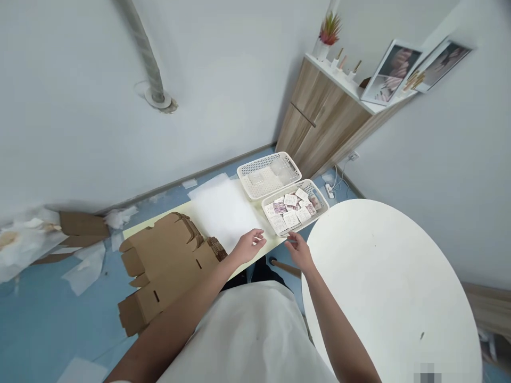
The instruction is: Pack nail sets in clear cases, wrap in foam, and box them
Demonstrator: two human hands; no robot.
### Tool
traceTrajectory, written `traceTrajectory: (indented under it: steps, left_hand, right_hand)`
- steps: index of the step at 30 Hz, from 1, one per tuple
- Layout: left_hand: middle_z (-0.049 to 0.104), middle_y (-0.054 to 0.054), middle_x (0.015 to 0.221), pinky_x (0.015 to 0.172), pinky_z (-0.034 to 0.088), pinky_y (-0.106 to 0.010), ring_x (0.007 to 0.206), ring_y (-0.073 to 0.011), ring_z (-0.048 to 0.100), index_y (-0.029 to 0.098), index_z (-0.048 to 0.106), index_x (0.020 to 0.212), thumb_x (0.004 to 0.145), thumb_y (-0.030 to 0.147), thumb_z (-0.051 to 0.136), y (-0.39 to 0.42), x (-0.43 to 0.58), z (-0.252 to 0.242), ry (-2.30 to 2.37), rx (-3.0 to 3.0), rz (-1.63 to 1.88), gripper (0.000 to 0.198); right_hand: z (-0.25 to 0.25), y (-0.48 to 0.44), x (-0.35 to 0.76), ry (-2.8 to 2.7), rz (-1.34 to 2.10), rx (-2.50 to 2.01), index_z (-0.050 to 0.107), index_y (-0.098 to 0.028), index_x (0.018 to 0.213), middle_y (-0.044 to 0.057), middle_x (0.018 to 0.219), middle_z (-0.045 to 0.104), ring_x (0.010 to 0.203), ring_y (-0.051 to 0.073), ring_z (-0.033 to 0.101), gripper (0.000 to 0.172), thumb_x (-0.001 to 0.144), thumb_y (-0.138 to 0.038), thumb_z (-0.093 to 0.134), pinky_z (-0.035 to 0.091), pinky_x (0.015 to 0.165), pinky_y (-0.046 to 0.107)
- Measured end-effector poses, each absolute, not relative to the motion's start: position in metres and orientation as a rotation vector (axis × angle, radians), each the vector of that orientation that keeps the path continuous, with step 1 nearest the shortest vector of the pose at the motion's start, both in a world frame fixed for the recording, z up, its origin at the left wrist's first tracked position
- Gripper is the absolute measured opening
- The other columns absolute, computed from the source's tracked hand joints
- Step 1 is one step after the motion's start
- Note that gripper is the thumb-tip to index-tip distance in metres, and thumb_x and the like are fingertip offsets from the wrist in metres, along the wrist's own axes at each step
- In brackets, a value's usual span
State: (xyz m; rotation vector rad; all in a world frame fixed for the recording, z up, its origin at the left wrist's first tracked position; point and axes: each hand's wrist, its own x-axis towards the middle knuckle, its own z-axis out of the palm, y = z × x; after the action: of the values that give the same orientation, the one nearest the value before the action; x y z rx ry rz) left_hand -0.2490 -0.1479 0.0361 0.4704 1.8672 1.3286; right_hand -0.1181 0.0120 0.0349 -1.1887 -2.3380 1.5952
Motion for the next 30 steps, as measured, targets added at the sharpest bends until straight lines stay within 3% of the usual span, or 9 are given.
traceTrajectory:
  steps: [4,11,17,21,24,30]
  left_hand:
    - [0.063,-0.007,0.096,0.076,0.046,-0.032,0.084,-0.0188,0.059,0.02,0.057,0.103,0.072,0.039,0.057,-0.127,-0.26,0.032,1.833,0.495,1.272,0.036]
    - [0.058,-0.01,0.111,0.081,0.044,-0.034,0.096,-0.0222,0.057,0.019,0.055,0.108,0.072,0.037,0.058,-0.063,-0.284,0.029,1.842,0.49,1.179,0.04]
    - [0.047,-0.009,0.128,0.092,0.038,-0.036,0.118,-0.0263,0.042,0.021,0.046,0.121,0.072,0.039,0.06,0.001,-0.306,0.005,1.771,0.351,1.159,0.054]
    - [0.049,-0.008,0.125,0.094,0.037,-0.034,0.116,-0.0239,0.044,0.018,0.041,0.125,0.076,0.036,0.056,0.028,-0.314,-0.021,1.665,0.239,1.195,0.054]
    - [0.047,-0.009,0.127,0.095,0.036,-0.033,0.116,-0.0234,0.044,0.017,0.037,0.128,0.076,0.033,0.056,0.039,-0.317,-0.031,1.612,0.115,1.214,0.057]
    - [0.051,-0.009,0.123,0.094,0.036,-0.033,0.11,-0.0215,0.048,0.017,0.043,0.122,0.08,0.03,0.051,0.055,-0.319,-0.033,1.406,0.128,1.373,0.045]
  right_hand:
    - [0.023,0.018,-0.128,-2.317,1.483,-1.257,0.037,-0.022,0.124,0.011,0.123,0.044,0.094,0.021,0.055,0.058,0.071,-0.038,0.053,0.049,0.074,0.037]
    - [0.002,0.06,-0.147,-2.142,1.6,-1.322,0.036,-0.022,0.124,0.011,0.125,0.042,0.105,0.021,0.05,0.054,0.074,-0.037,0.052,0.043,0.089,0.039]
    - [-0.021,0.103,-0.176,-2.073,1.719,-1.32,0.038,-0.026,0.124,0.008,0.13,0.037,0.12,0.022,0.037,0.054,0.075,-0.039,0.053,0.037,0.096,0.041]
    - [-0.039,0.118,-0.194,-2.003,1.779,-1.335,0.039,-0.028,0.125,0.006,0.137,0.028,0.128,0.022,0.026,0.054,0.075,-0.04,0.053,0.032,0.1,0.041]
    - [-0.048,0.12,-0.204,-1.971,1.848,-1.347,0.038,-0.026,0.126,0.006,0.138,0.026,0.128,0.022,0.026,0.054,0.075,-0.04,0.053,0.031,0.101,0.041]
    - [-0.054,0.122,-0.21,-2.022,1.835,-1.366,0.043,-0.023,0.124,0.01,0.137,0.028,0.128,0.023,0.026,0.054,0.075,-0.041,0.055,0.028,0.103,0.042]
